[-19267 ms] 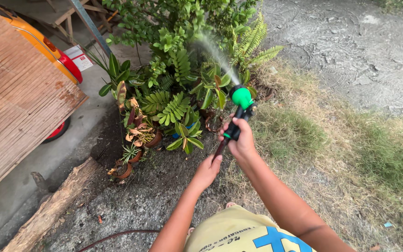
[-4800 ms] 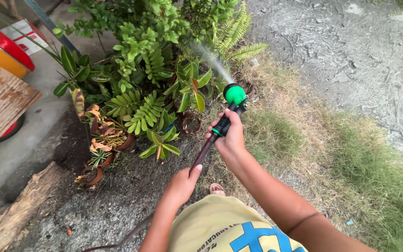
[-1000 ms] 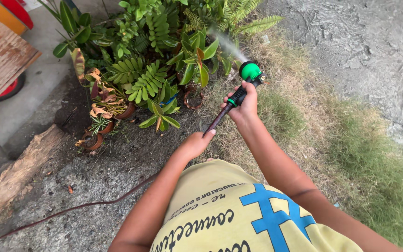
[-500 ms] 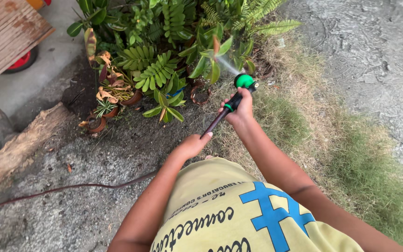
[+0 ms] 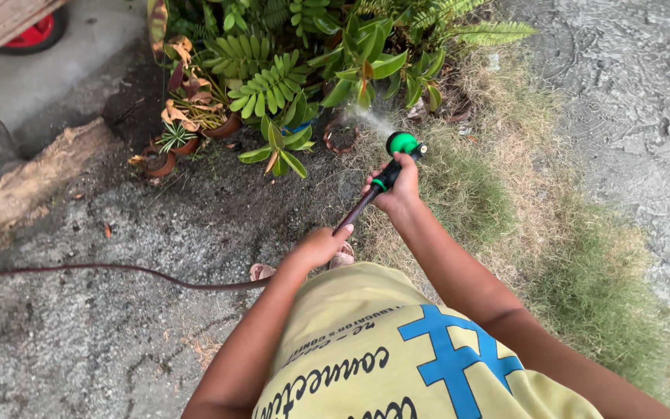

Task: The person waters several plants in a garden area using a hose with a spray nozzle.

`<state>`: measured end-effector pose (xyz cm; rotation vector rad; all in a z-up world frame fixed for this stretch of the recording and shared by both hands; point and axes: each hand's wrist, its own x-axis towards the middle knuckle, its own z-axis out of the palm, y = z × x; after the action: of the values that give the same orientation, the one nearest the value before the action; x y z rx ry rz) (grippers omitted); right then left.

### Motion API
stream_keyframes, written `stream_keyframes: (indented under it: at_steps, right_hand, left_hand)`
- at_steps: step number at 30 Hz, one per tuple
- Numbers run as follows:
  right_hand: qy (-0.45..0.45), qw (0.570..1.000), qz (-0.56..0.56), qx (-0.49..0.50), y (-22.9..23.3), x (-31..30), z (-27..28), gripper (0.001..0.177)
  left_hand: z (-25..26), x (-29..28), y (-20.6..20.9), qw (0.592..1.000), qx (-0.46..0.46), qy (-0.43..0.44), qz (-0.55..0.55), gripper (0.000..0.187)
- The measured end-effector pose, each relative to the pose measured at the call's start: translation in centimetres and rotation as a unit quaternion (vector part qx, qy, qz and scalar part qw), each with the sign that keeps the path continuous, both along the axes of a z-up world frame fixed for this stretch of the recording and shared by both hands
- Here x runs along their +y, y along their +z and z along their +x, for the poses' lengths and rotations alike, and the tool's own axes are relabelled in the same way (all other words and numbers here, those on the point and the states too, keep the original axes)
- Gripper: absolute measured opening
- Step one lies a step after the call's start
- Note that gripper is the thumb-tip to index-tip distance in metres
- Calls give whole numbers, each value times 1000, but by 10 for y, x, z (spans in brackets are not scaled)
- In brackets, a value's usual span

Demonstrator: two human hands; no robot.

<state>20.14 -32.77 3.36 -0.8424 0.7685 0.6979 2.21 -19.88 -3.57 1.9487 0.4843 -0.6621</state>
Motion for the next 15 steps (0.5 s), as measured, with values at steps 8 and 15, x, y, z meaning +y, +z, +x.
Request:
stream_keyframes:
  at_steps: [8,15]
  right_hand:
    - [23,998,-15,49,-21,-5,-10,34]
    - [52,998,6,19,-14,11,-11,33]
  left_hand:
    - [-19,-15,9,999,38,26,-1,75]
    - [-29,-11,22,996,23,78,-22,72]
